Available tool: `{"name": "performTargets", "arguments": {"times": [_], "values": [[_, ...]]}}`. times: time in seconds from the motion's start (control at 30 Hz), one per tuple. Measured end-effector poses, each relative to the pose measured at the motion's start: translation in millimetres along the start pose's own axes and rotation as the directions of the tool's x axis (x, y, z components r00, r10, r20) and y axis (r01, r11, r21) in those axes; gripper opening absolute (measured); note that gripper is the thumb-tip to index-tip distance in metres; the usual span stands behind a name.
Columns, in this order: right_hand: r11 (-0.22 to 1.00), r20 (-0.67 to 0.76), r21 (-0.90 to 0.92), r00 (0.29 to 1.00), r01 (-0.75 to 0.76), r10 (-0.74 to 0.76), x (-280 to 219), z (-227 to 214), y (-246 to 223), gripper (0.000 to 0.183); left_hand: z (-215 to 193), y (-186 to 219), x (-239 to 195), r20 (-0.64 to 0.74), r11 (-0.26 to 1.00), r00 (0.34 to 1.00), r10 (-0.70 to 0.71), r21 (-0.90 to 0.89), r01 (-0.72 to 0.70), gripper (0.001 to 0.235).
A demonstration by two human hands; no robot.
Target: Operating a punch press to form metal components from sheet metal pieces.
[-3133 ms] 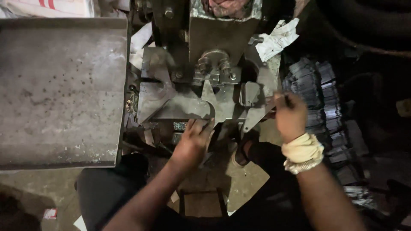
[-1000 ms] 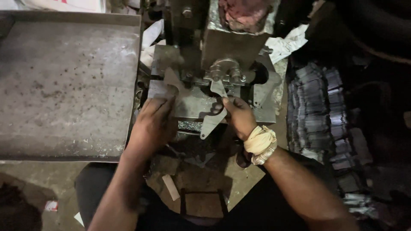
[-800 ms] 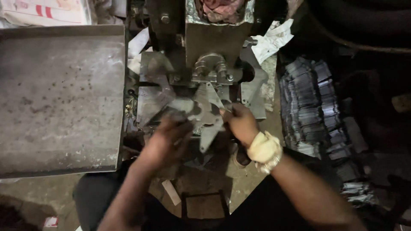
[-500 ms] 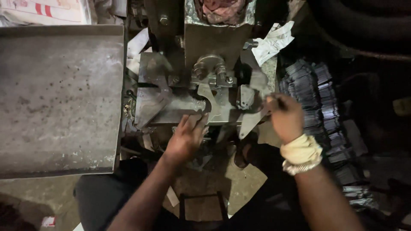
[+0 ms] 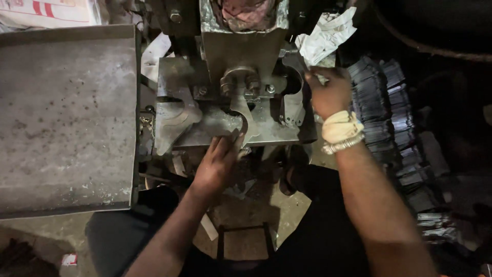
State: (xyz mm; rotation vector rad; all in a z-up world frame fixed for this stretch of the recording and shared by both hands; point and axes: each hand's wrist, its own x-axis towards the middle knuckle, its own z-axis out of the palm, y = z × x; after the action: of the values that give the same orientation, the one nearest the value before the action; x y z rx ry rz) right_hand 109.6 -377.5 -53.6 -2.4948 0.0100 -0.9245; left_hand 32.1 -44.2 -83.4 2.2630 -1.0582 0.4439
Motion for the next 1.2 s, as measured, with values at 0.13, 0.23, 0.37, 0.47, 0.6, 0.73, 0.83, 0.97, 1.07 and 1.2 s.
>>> {"name": "performTargets", "arguments": {"times": [0.13, 0.23, 0.37, 0.47, 0.6, 0.73, 0.83, 0.97, 1.07, 1.2], "values": [[0.992, -0.068, 0.064, 0.991, -0.111, 0.116, -21, -30, -41, 0.021, -5, 4, 1, 0.029, 0.998, 0.998, -0.055, 0.033, 0.054, 0.052], [0.988, -0.009, 0.149, 0.999, 0.032, -0.031, -47, -50, -101, 0.015, -12, 8, 7, 0.022, 0.998, 0.998, -0.053, 0.039, 0.052, 0.049], [0.930, 0.169, 0.275, 0.941, 0.242, -0.294, -96, -27, -134, 0.029, -7, 5, 3, -0.028, 0.995, 0.999, 0.040, 0.096, -0.037, 0.048], [0.897, 0.372, 0.099, 0.820, 0.431, -0.435, -82, -39, -159, 0.051, -14, 9, -1, -0.044, 1.000, 0.999, 0.023, -0.002, -0.023, 0.044], [0.835, 0.311, 0.114, 0.779, 0.538, -0.544, -88, -50, -150, 0.043, -74, 31, 3, 0.019, 0.973, 0.993, -0.118, -0.196, 0.120, 0.037], [0.940, 0.512, 0.284, 0.800, 0.186, -0.313, -100, -52, -149, 0.030, -102, 15, -1, 0.093, 0.824, 0.912, -0.400, -0.398, 0.402, 0.042], [0.793, 0.681, 0.355, 0.718, -0.495, 0.144, -98, -22, -145, 0.028, -106, -16, -4, -0.040, 0.882, 0.900, -0.433, -0.226, 0.414, 0.040], [0.230, 0.759, 0.543, 0.589, -0.808, 0.277, -93, 48, -94, 0.030, -85, -58, -15, -0.127, 0.916, 0.940, -0.317, 0.217, 0.338, 0.039], [0.389, 0.635, 0.494, 0.629, -0.777, 0.449, -88, 71, -93, 0.022, -73, -70, -28, -0.112, 0.933, 0.933, -0.342, 0.083, 0.351, 0.043], [0.321, 0.653, 0.492, 0.587, -0.809, 0.479, -92, 82, -91, 0.023, -71, -70, -30, -0.111, 0.939, 0.933, -0.341, -0.002, 0.343, 0.041]]}}
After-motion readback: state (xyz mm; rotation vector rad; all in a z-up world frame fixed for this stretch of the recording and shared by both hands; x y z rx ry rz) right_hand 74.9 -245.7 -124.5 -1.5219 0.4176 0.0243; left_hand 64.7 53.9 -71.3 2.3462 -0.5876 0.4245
